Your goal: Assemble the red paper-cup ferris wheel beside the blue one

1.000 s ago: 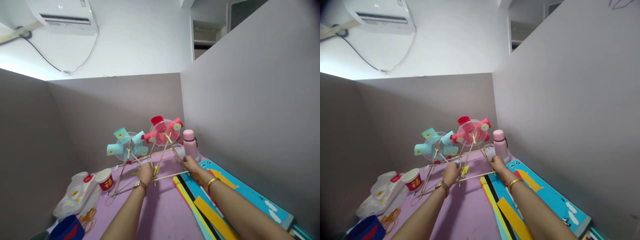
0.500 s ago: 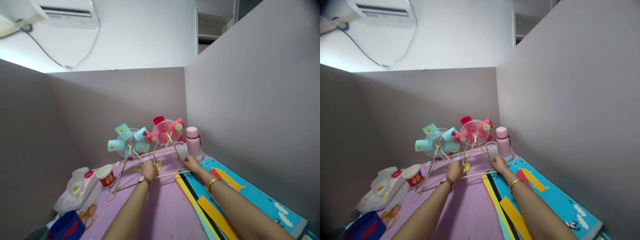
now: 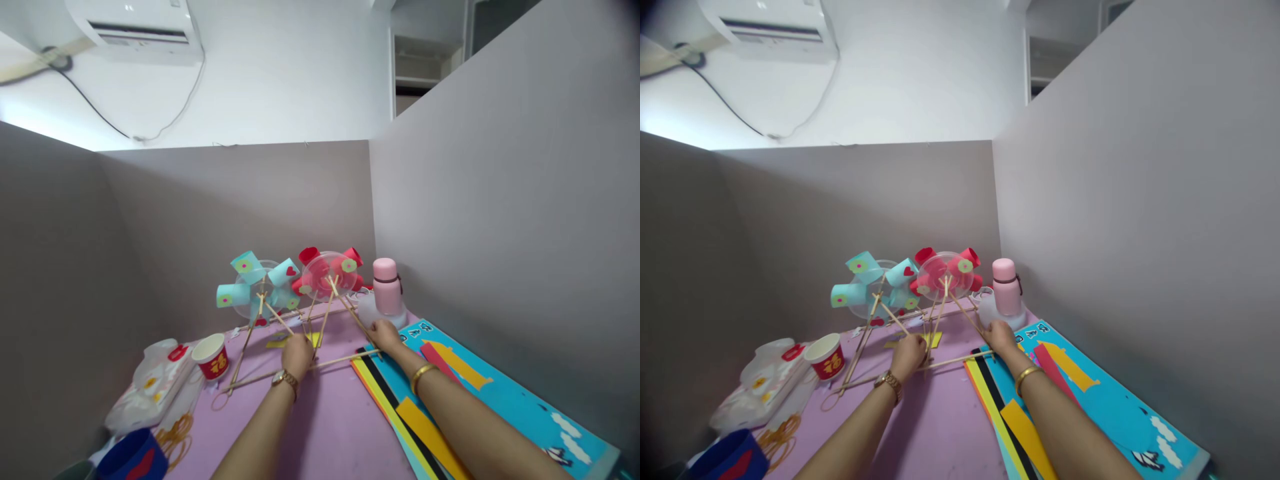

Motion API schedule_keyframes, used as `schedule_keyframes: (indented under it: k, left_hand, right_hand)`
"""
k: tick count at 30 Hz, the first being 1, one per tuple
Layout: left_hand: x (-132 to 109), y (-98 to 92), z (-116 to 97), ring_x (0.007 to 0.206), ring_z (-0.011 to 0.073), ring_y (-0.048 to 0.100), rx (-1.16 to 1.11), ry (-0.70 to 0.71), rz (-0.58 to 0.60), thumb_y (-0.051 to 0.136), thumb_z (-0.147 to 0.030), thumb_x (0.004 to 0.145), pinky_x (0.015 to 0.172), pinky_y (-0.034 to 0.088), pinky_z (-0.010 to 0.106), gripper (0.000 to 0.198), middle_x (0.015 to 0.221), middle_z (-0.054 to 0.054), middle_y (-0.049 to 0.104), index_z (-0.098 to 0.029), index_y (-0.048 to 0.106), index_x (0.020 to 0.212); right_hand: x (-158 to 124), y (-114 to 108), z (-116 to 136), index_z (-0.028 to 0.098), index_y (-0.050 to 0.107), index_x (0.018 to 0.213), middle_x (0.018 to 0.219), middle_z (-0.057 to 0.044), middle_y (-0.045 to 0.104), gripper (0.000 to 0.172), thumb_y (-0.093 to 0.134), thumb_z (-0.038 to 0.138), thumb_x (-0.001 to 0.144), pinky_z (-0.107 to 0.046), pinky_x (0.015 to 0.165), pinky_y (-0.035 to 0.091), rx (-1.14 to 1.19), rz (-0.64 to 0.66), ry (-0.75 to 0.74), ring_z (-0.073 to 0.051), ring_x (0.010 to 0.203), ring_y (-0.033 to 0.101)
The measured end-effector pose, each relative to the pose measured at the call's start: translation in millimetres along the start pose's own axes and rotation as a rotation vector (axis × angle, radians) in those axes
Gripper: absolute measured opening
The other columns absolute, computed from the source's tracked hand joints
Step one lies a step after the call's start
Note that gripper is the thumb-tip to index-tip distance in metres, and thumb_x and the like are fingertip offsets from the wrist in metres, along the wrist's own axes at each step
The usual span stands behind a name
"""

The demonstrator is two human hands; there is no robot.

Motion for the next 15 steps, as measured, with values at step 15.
schedule_keyframes:
  k: [15]
  left_hand:
    - [-29.4, -10.2, -10.4, 0.088, 0.017, 0.061, -0.443, 0.223, -0.266, 0.047, -0.036, 0.089, 0.082, 0.048, 0.04, 0.025, 0.095, 0.004, 0.064, -0.015, 0.06, 0.096]
  right_hand:
    - [-52.1, -25.3, 21.4, 0.016, 0.061, 0.092, 0.084, -0.001, 0.063, 0.027, 0.052, 0.04, 0.087, -0.035, 0.072, 0.049, 0.224, -0.23, -0.343, -0.015, 0.076, 0.06]
Point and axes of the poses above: each hand's wrist, its own x-axis towards the middle knuckle, its own y-axis out of the palm, z = x × y, the point moved 2 cm from there along x, towards the middle knuckle
